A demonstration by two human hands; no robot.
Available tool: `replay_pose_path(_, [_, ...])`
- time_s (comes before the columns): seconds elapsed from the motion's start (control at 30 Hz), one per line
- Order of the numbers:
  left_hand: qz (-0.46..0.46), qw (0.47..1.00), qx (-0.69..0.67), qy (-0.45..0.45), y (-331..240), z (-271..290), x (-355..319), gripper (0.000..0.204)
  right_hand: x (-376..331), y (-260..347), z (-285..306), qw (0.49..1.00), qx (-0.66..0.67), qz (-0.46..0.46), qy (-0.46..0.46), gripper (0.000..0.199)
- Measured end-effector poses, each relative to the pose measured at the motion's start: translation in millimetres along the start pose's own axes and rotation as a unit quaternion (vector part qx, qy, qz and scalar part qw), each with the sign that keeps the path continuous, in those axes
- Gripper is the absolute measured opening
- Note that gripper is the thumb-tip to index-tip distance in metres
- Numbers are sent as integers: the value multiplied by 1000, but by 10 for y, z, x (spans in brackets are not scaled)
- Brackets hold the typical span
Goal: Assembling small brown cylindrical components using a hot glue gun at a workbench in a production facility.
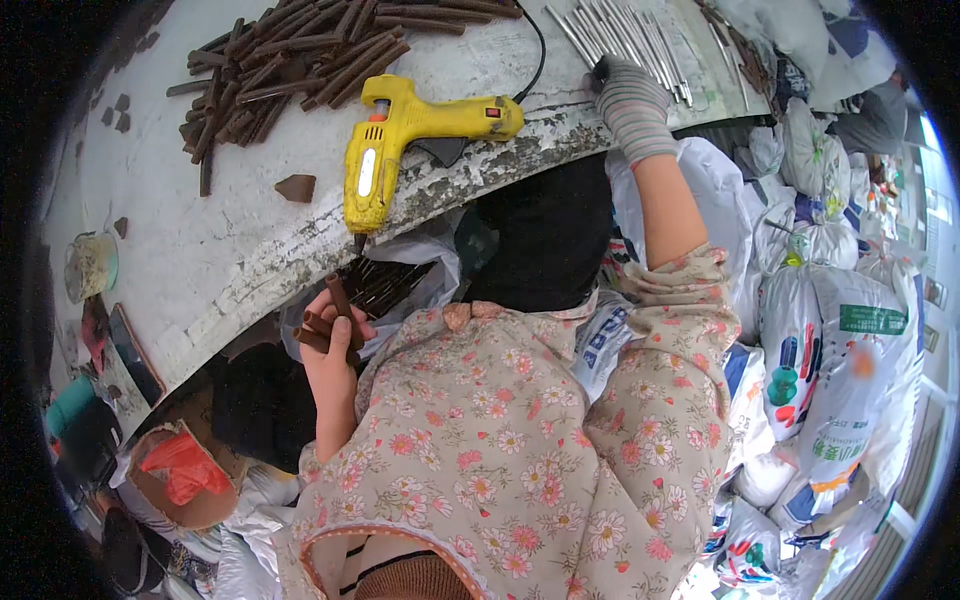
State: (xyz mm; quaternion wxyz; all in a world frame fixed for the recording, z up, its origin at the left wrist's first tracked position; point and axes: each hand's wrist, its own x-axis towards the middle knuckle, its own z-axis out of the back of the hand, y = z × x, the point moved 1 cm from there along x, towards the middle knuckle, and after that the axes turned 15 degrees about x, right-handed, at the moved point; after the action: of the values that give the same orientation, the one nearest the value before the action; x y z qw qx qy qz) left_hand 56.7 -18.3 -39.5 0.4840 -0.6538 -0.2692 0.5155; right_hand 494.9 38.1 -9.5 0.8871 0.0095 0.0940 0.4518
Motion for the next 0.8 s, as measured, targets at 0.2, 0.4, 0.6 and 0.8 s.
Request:
replay_pose_path(0.2, [-10,999,-31,4,31,22,38,43,47,183,20,998,-47,-29,-6,36])
replay_pose_path(0.4, [3,999,39,-35,-32,26,6,38,218,-343,-35,999,-24,26,-15,39])
replay_pose_path(0.6, [42,999,7,-4,-47,-26,-11,36,332,-237,395,922,315,178,-142,34])
replay_pose_path(0.8, [52,993,108,9,-77,-71,36,31,403,335,41,879,452,79,-130,22])
